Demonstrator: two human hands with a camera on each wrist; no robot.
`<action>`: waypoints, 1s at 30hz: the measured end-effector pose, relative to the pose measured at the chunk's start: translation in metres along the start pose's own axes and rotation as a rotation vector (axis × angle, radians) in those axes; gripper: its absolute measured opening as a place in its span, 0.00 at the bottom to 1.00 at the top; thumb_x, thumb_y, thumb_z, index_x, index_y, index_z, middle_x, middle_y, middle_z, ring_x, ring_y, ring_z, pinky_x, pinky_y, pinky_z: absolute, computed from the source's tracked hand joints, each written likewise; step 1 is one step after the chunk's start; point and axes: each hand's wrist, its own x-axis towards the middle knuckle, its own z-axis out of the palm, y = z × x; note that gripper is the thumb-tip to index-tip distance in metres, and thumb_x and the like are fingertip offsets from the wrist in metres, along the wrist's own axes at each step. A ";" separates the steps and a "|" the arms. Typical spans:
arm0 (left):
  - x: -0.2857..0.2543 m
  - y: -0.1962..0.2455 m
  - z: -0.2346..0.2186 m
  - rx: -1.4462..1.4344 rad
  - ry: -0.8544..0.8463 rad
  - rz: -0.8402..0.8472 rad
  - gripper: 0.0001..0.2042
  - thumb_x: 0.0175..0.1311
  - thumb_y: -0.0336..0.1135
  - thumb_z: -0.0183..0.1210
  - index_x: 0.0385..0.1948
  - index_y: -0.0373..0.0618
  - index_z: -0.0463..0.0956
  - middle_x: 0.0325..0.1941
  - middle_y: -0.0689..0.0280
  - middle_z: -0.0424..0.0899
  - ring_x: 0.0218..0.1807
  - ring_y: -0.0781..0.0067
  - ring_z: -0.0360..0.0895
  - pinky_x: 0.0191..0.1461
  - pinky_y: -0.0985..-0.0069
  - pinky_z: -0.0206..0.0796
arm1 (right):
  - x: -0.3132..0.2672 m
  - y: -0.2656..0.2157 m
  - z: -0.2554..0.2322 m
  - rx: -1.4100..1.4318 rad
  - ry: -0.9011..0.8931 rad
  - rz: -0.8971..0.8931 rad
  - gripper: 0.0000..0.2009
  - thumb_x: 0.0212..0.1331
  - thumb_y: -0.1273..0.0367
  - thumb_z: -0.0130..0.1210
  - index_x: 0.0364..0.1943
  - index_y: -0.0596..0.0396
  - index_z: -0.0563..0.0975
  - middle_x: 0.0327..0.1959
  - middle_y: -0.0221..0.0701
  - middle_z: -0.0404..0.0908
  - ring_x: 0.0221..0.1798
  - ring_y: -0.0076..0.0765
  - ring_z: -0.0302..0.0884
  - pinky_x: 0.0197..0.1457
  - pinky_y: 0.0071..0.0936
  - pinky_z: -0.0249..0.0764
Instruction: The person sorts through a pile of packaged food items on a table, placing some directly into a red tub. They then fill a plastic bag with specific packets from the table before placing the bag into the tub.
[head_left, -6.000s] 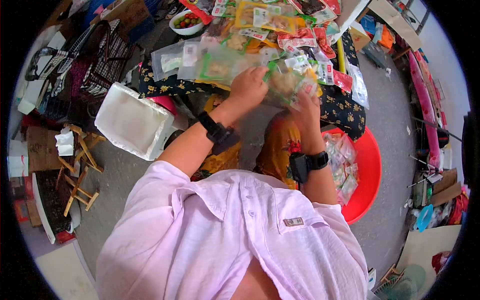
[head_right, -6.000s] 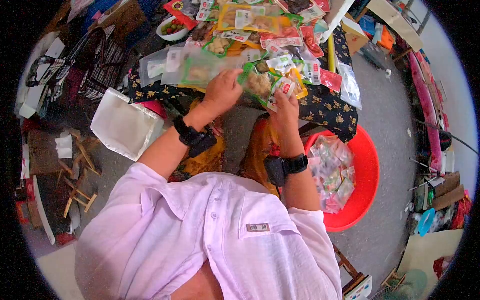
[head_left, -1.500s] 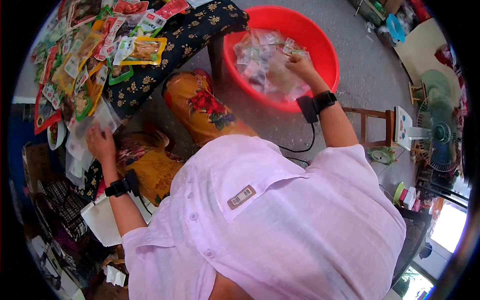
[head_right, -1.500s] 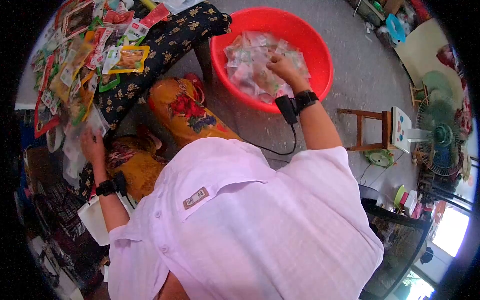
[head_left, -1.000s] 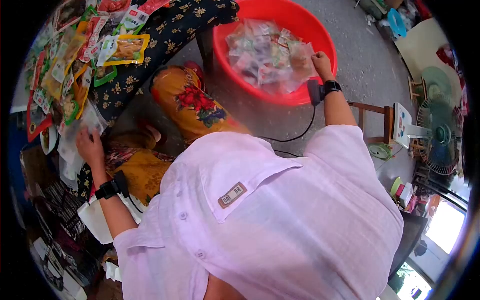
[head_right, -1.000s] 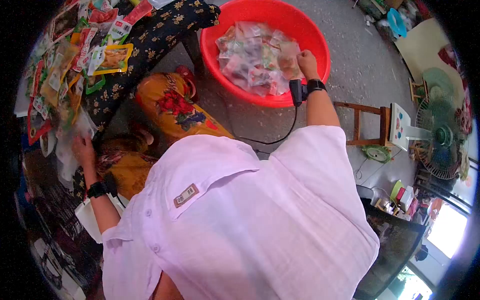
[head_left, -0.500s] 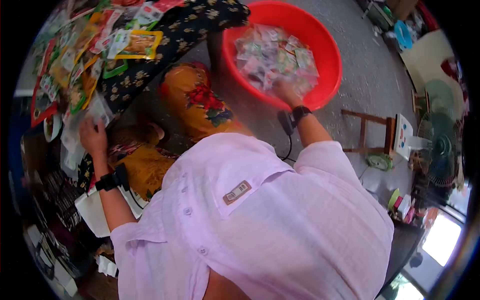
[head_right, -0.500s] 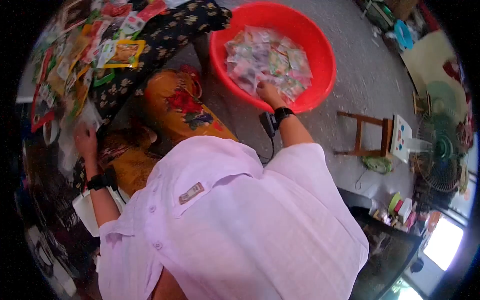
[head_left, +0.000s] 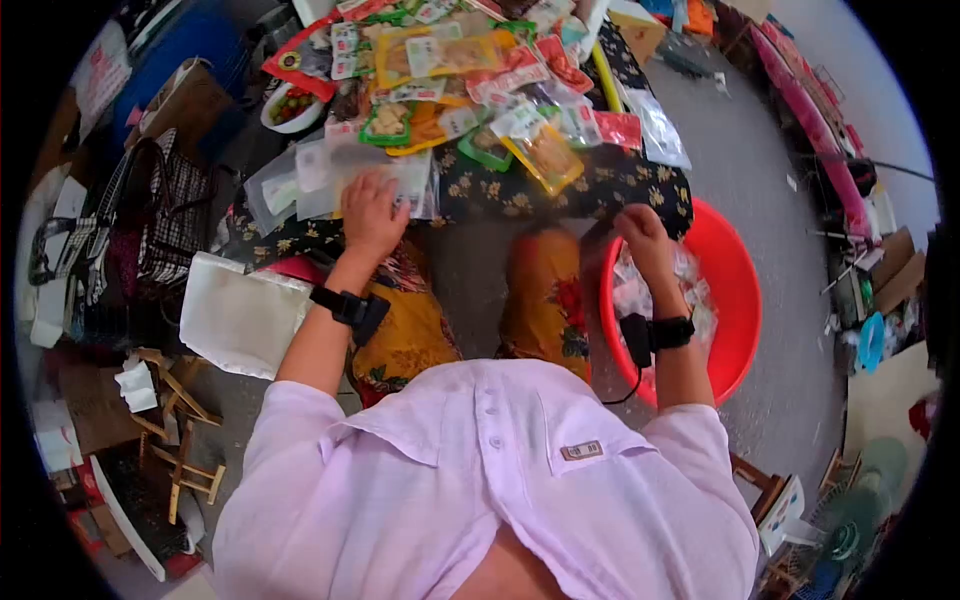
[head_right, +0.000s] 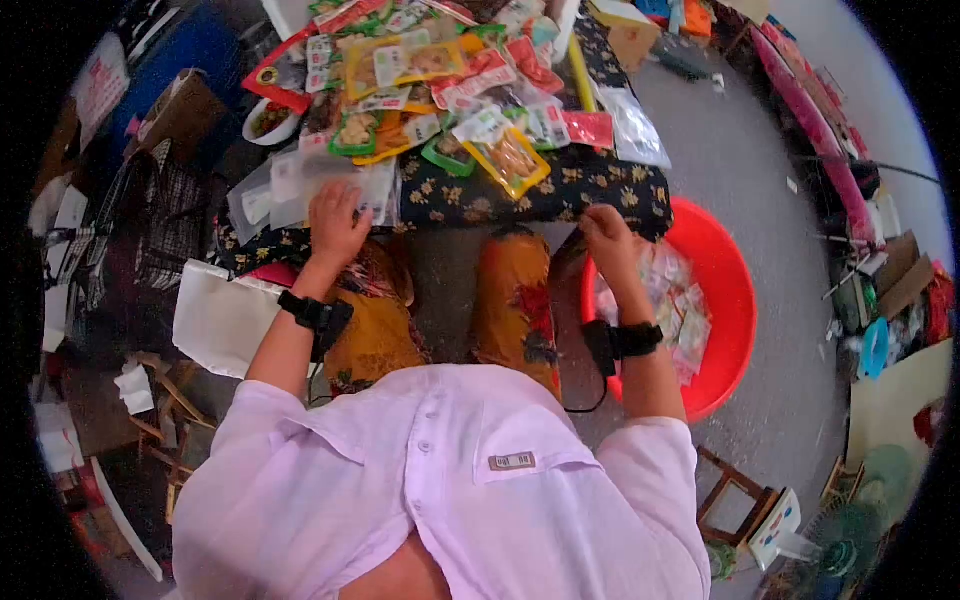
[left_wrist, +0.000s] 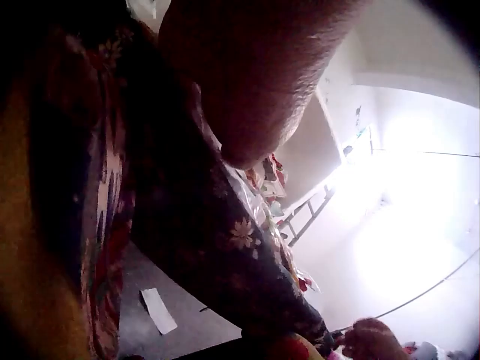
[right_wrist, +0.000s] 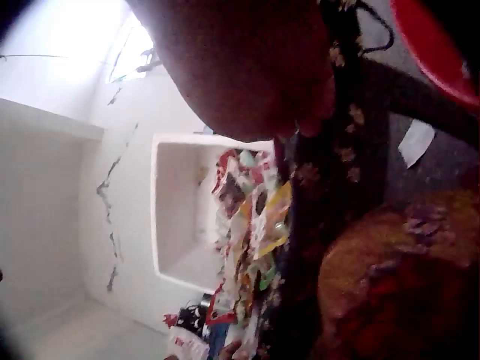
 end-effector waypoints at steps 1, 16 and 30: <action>-0.001 0.002 -0.004 -0.040 0.002 0.007 0.16 0.42 0.39 0.54 0.34 0.42 0.71 0.42 0.55 0.68 0.50 0.53 0.60 0.53 0.61 0.49 | 0.017 -0.011 0.010 0.027 -0.035 0.001 0.05 0.49 0.74 0.49 0.30 0.59 0.71 0.25 0.25 0.71 0.30 0.18 0.66 0.35 0.16 0.64; -0.054 0.012 -0.017 -0.224 -0.040 0.111 0.15 0.40 0.33 0.54 0.34 0.43 0.69 0.42 0.56 0.66 0.49 0.53 0.60 0.51 0.60 0.51 | 0.258 -0.055 0.187 -0.417 0.240 -0.015 0.14 0.38 0.67 0.52 0.31 0.59 0.72 0.28 0.45 0.75 0.37 0.48 0.72 0.37 0.33 0.68; -0.044 0.010 -0.018 -0.264 -0.005 0.066 0.12 0.41 0.31 0.53 0.31 0.41 0.70 0.38 0.57 0.67 0.46 0.55 0.62 0.49 0.62 0.52 | 0.292 -0.048 0.192 -0.276 -0.279 -0.411 0.08 0.46 0.67 0.50 0.22 0.59 0.72 0.17 0.31 0.71 0.22 0.28 0.69 0.25 0.24 0.66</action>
